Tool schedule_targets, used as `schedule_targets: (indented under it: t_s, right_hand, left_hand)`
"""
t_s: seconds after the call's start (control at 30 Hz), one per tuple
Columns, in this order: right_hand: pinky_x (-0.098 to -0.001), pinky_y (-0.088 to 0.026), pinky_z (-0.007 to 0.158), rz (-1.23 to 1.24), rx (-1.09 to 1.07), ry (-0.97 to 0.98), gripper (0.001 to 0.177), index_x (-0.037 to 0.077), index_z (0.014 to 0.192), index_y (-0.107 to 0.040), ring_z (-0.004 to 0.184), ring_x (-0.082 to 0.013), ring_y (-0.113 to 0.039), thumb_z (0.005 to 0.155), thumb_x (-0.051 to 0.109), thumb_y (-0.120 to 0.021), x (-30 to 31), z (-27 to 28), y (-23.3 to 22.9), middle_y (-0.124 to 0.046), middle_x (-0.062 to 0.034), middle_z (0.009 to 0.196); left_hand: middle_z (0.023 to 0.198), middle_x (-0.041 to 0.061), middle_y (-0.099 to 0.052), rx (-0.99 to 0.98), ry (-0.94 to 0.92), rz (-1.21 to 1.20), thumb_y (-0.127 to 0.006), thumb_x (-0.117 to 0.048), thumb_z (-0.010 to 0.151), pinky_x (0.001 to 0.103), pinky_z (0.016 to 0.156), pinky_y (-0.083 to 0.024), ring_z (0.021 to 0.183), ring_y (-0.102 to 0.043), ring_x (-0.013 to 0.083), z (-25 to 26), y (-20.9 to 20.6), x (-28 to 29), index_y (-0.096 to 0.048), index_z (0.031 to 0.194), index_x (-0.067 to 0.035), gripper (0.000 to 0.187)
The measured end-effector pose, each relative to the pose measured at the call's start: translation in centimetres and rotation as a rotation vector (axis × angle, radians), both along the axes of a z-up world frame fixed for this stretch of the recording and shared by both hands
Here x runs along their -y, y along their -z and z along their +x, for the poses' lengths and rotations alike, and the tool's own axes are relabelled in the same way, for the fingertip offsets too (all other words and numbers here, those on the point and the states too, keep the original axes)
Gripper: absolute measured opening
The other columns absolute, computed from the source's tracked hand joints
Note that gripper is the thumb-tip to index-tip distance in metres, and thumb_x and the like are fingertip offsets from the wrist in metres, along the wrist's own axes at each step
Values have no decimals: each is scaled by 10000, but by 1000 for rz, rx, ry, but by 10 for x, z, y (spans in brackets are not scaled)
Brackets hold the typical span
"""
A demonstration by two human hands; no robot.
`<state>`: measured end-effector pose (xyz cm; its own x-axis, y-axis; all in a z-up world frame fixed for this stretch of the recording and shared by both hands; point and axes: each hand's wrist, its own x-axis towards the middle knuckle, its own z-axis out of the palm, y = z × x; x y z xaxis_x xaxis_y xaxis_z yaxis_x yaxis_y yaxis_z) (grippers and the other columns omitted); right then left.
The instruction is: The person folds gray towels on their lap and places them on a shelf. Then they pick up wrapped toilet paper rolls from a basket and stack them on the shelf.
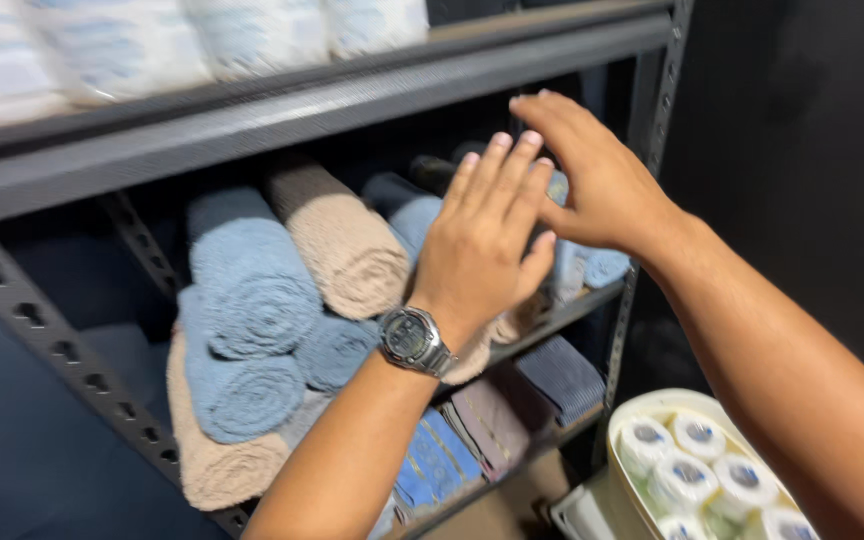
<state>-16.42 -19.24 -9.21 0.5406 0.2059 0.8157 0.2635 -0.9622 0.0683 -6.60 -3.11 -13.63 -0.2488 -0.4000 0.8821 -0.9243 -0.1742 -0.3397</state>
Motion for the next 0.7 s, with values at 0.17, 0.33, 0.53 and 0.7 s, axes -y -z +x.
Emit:
schedule_targets:
  t_s: [0.17, 0.33, 0.53, 0.7]
  right_hand:
    - [-462, -469, 1128, 125, -58, 96, 559, -36, 1481, -524, 1319, -365, -599, 957, 133, -623, 32, -72, 110, -625, -173, 1450]
    - [-565, -522, 990, 200, -112, 303, 604, -52, 1398, -614, 1227, -468, -637, 879, 221, -759, 86, -127, 268, -670, -261, 1275]
    - [-573, -508, 1003, 535, -336, 536, 737, 55, 1519, -555, 1217, -440, -649, 828, 209, -761, 101, -201, 409, -701, -204, 1243]
    - [-607, -500, 1058, 852, -476, 759, 808, 162, 1588, -487, 1241, -449, -640, 824, 226, -740, 107, -239, 503, -708, -201, 1268]
  left_hand:
    - [1593, 149, -514, 6, 123, 205, -789, -268, 897, 517, 1234, -486, 1490, -528, 362, -35, 82, 45, -557, 1503, -77, 676]
    - [1624, 140, -473, -102, 287, 326, -798, -348, 880, 505, 1253, -389, 1507, -483, 352, -55, 205, 124, -483, 1561, -98, 790]
    - [1630, 154, -455, -324, 384, 642, -773, -320, 885, 508, 1222, -413, 1496, -481, 365, -100, 340, 180, -414, 1602, -92, 834]
    - [1613, 161, -454, -571, 425, 850, -752, -315, 849, 470, 1220, -419, 1475, -494, 355, -125, 453, 215, -417, 1583, -108, 833]
